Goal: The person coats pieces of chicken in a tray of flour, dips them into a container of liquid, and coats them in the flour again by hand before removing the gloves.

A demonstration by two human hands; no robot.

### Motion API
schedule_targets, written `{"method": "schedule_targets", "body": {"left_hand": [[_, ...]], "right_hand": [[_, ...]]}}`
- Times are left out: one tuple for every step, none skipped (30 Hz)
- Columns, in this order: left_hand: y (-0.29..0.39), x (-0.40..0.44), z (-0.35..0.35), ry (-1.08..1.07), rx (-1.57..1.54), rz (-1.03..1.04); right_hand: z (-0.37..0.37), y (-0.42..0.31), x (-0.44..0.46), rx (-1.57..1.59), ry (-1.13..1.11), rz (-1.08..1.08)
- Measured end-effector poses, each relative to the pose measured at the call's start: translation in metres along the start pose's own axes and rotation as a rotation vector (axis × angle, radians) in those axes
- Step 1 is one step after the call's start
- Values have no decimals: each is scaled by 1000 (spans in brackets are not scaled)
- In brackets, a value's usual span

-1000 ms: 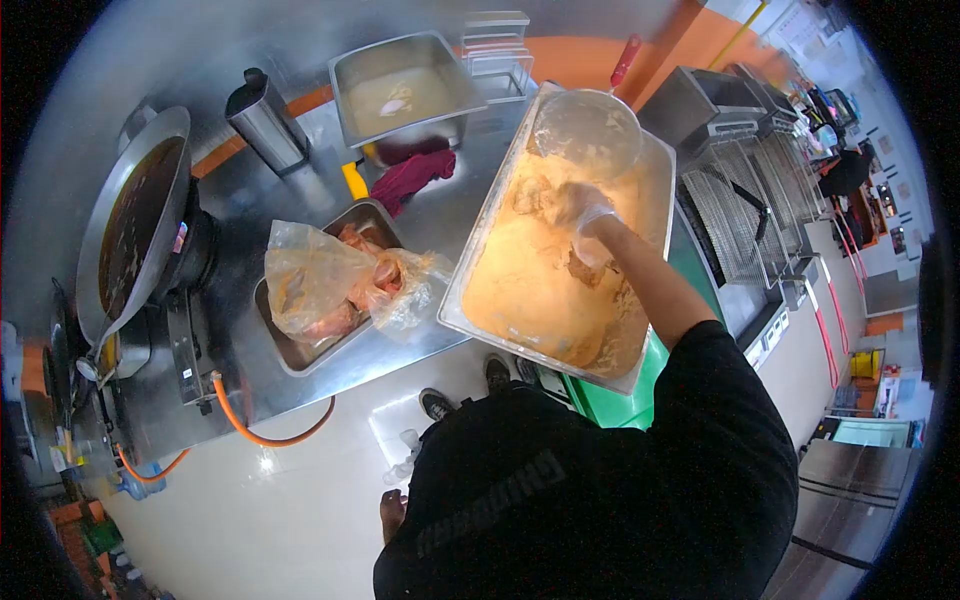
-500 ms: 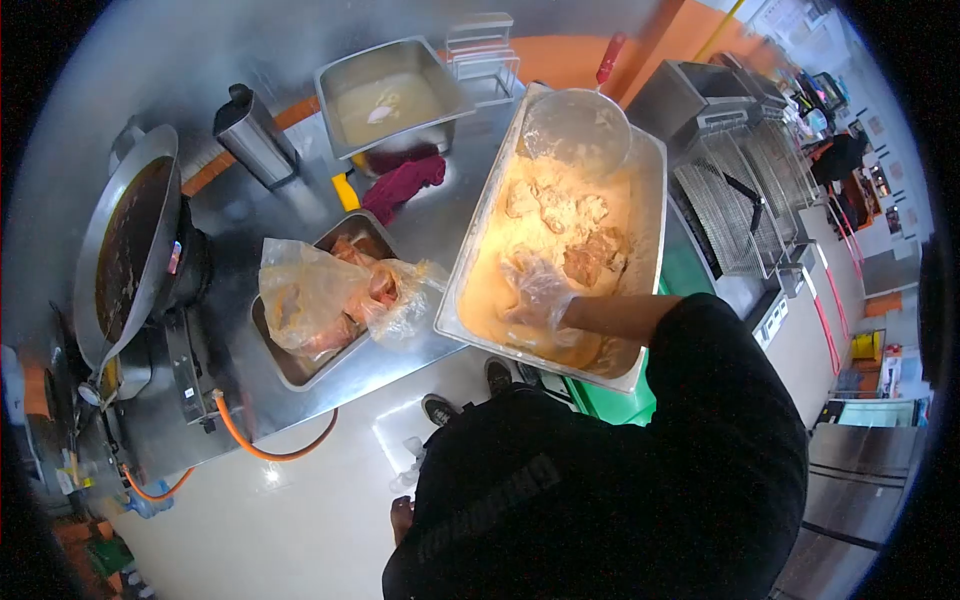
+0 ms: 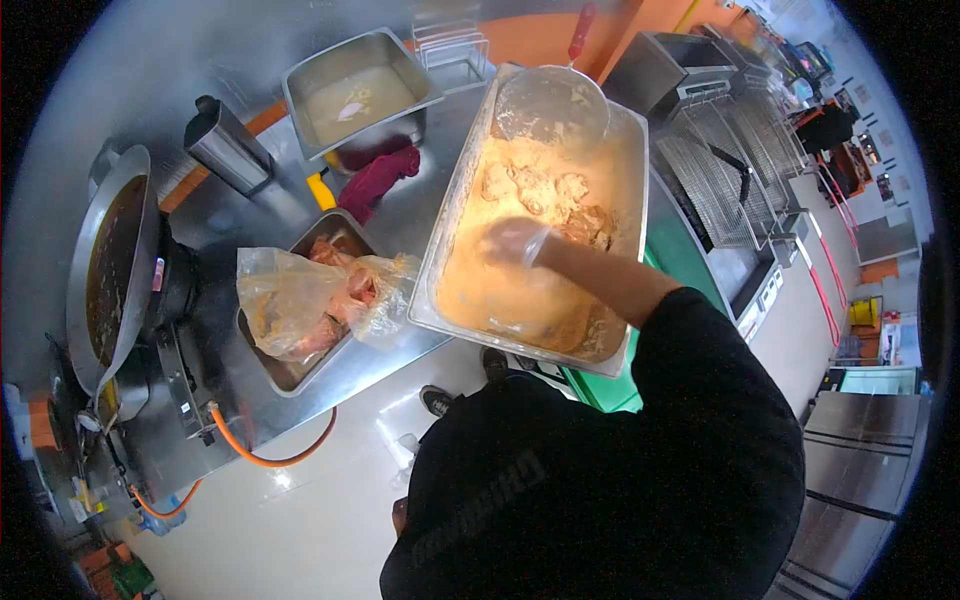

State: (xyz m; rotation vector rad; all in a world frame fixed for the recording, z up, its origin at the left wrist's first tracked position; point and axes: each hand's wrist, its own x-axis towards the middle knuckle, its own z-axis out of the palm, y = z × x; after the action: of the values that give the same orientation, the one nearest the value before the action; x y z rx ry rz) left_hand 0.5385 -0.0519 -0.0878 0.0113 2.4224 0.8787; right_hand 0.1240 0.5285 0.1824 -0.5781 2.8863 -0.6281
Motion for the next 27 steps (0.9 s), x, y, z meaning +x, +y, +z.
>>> {"method": "schedule_targets", "body": {"left_hand": [[-2,2,-2,15,33,64],[-4,4,-4,35,38,100],[3,5,-8,70,41,172],[8,2,-6,76,-245,-341],[13,5,-7,65,-248,-393],[21,8,-10,54,-250,-444],[26,9,-10,42,-252,-494],[12,13,-2,16,-165,-355],[-1,19,4,-14,-76,-216],[-2,26,3,-30,11,-76],[-2,25,2,-29,-107,-209],[12,26,-6,-11,-229,-346],[35,26,-20,23,-346,-479],[37,27,-16,105,-767,-593],[41,25,-23,112,-778,-545],[50,21,-35,120,-792,-498],[56,18,-40,127,-805,-452],[48,21,-33,166,-869,-537],[59,18,-39,121,-762,-525],[70,14,-47,74,-653,-510],[86,12,-57,25,-543,-494],[81,9,-52,58,-660,-505],[65,5,-38,90,-777,-514],[52,3,-25,122,-894,-522],[46,5,-18,122,-901,-582],[43,7,-13,121,-908,-642],[40,9,-10,121,-915,-703]], "right_hand": [[-14,9,-7,-52,51,14],[-20,27,-17,-148,131,-36],[-24,38,-23,-244,212,-87],[-43,23,-26,-276,14,52],[-68,7,-31,-307,-183,191],[-82,-6,-35,-335,-379,331],[-79,-10,-38,-341,-373,342],[-74,-14,-40,-349,-366,353],[-71,-15,-40,-357,-358,363],[-69,-15,-38,-340,-411,373],[-65,-14,-35,-321,-465,383],[-59,-12,-33,-302,-518,390],[-42,7,-34,-304,-516,376],[-17,41,-35,-305,-512,361],[-17,50,-35,-290,-437,321],[-17,58,-34,-277,-363,278],[-41,47,-32,-243,-217,210],[-63,33,-30,-206,-71,141],[-78,19,-26,-154,-1,157],[-92,4,-22,-101,69,176],[-97,-4,-20,-48,140,197],[-90,3,-17,-89,203,172],[-77,10,-17,-110,194,144],[-63,17,-17,-131,184,116],[-55,19,-19,-152,175,88],[-65,-9,-37,-213,126,-7],[-51,-17,-50,-275,51,105]]}}
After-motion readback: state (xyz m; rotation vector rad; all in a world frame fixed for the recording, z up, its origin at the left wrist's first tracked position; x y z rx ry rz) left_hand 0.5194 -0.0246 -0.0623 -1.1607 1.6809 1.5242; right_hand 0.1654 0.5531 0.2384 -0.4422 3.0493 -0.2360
